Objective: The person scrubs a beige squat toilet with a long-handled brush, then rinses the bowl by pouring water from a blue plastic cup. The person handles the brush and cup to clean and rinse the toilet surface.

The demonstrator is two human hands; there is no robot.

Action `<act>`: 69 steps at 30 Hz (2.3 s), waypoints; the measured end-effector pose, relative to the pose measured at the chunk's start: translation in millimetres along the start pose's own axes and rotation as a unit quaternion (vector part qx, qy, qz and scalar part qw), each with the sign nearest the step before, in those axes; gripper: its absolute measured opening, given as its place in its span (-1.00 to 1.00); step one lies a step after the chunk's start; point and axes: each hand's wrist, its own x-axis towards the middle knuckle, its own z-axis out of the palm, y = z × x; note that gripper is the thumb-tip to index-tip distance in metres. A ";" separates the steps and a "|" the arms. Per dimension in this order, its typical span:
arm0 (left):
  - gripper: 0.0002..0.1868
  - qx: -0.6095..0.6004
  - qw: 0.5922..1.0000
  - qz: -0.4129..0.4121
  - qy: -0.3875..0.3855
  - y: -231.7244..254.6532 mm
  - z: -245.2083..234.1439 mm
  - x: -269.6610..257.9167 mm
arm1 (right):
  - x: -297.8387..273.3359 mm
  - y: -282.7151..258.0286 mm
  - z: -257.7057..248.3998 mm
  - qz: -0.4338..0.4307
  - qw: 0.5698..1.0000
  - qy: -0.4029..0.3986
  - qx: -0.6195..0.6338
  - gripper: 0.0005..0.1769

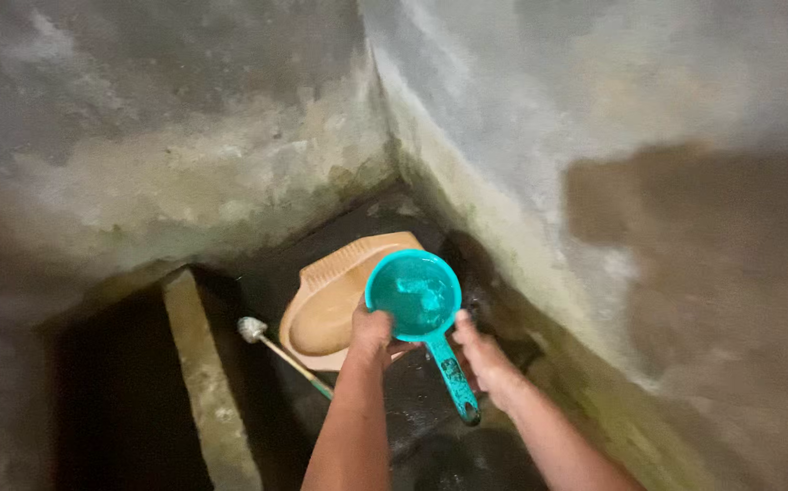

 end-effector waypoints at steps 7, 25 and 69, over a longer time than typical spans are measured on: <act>-0.23 0.010 0.999 -0.005 0.033 -8.2 -33.9 24.9 | 71.3 15.9 15.8 0.012 0.991 -0.010 0.130 -0.13; -0.15 0.185 0.965 0.095 0.159 127.8 57.6 122.7 | 265.6 -102.1 20.8 0.098 0.968 -0.001 0.231 -0.68; -0.31 0.284 0.846 -0.058 0.448 65.1 -188.9 135.5 | 244.1 -43.0 238.0 0.091 0.956 -0.274 0.057 -0.69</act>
